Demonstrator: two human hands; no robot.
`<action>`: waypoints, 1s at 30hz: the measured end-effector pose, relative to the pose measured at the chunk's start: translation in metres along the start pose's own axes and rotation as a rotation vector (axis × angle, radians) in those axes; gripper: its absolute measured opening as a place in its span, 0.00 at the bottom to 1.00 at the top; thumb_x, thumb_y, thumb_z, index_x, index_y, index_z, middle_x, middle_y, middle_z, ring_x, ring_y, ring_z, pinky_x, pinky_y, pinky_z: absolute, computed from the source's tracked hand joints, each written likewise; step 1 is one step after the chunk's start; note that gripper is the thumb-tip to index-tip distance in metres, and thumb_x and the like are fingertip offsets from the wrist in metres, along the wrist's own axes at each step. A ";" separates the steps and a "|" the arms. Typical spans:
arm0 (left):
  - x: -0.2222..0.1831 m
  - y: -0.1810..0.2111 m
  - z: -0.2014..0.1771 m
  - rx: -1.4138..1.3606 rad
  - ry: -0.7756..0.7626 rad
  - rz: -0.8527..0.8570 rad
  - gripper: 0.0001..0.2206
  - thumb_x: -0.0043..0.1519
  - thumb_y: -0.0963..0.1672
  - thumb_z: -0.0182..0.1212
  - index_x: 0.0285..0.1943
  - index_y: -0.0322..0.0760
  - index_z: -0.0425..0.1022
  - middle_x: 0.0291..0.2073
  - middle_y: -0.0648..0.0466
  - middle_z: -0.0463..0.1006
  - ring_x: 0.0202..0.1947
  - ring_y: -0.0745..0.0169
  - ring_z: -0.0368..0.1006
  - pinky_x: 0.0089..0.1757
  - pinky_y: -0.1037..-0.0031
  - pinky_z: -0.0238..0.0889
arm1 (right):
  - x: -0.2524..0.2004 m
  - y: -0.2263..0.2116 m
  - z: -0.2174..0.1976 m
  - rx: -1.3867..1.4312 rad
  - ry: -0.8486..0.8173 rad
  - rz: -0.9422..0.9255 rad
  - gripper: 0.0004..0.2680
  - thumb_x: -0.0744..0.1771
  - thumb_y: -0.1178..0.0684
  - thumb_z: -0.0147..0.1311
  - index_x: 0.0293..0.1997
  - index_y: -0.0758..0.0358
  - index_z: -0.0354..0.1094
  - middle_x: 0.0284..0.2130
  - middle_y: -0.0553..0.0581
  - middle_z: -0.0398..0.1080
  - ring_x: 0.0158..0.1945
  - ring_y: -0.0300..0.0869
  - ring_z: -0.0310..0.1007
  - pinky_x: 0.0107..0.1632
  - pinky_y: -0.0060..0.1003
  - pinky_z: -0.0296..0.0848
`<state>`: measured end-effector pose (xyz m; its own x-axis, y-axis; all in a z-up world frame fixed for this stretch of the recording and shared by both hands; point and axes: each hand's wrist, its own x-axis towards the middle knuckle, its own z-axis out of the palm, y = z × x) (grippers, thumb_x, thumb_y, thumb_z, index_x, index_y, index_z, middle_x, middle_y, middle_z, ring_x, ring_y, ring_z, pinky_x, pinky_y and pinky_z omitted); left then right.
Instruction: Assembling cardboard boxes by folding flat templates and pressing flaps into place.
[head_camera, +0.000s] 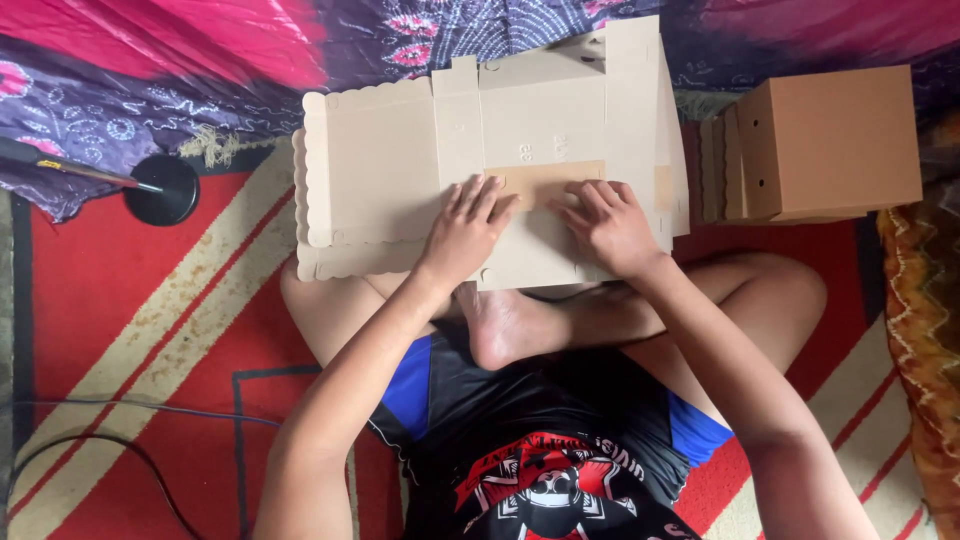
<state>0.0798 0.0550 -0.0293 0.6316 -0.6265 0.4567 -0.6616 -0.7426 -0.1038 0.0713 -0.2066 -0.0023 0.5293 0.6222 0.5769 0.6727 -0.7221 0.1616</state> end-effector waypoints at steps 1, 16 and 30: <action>0.000 0.002 0.001 0.000 0.000 -0.003 0.14 0.67 0.43 0.57 0.61 0.46 0.77 0.54 0.40 0.79 0.56 0.38 0.76 0.49 0.46 0.74 | 0.004 -0.003 0.000 0.002 -0.001 -0.003 0.02 0.67 0.56 0.56 0.38 0.52 0.74 0.43 0.52 0.69 0.45 0.45 0.71 0.50 0.40 0.66; -0.027 0.013 0.025 0.263 0.054 0.186 0.16 0.66 0.41 0.49 0.61 0.35 0.74 0.46 0.32 0.81 0.47 0.39 0.81 0.47 0.58 0.75 | 0.014 0.042 0.021 0.176 -0.095 0.381 0.16 0.66 0.49 0.58 0.61 0.60 0.71 0.47 0.59 0.70 0.45 0.54 0.76 0.43 0.48 0.75; -0.044 0.016 -0.006 0.292 0.205 0.133 0.15 0.70 0.39 0.55 0.65 0.31 0.71 0.56 0.35 0.77 0.53 0.43 0.80 0.50 0.68 0.80 | 0.037 0.056 -0.037 1.298 0.057 1.191 0.33 0.64 0.63 0.62 0.76 0.52 0.45 0.69 0.62 0.57 0.60 0.45 0.64 0.62 0.34 0.67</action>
<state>0.0392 0.0724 -0.0460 0.4340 -0.6837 0.5867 -0.5710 -0.7125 -0.4079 0.1091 -0.2351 0.0579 0.9961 -0.0468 -0.0748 -0.0763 -0.0322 -0.9966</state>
